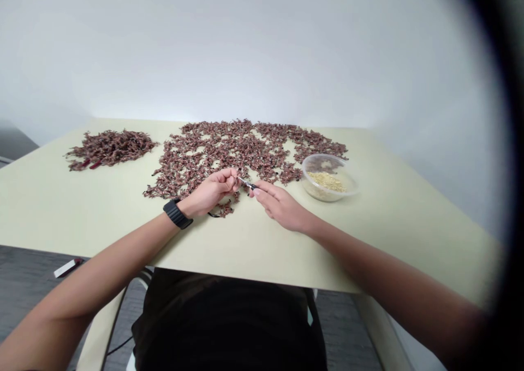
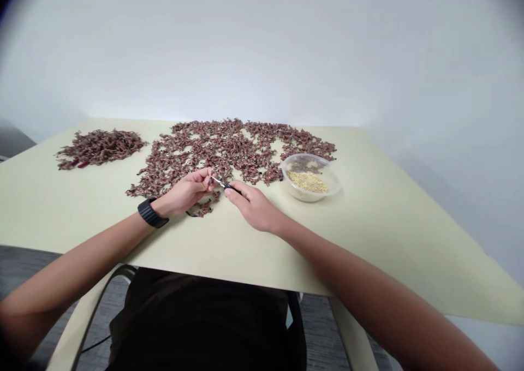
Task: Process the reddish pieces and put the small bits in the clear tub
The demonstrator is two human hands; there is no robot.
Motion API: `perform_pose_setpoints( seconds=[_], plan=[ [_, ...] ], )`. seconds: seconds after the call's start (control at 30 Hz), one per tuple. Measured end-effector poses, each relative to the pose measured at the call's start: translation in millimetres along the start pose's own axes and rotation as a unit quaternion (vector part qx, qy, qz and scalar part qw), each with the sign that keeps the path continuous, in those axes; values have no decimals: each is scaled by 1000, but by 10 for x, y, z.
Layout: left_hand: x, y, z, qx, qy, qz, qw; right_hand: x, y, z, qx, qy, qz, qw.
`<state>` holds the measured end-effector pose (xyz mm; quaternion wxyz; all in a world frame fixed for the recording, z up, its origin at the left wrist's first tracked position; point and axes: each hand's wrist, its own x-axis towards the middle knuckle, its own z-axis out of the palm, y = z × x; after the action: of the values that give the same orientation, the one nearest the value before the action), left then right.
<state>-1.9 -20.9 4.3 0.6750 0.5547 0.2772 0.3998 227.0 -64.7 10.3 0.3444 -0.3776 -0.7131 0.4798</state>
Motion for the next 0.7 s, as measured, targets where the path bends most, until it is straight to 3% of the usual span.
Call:
perform_pose_setpoints(
  seconds=[0.3,0.7],
  plan=[
    [7,4,-13,-32,8,-1,999,-12,-28,-40,-153,32,-63,986],
    [5,35,26,-24,12,1,1000,-27,-62,-23,-162,27,-68,984]
  ],
)
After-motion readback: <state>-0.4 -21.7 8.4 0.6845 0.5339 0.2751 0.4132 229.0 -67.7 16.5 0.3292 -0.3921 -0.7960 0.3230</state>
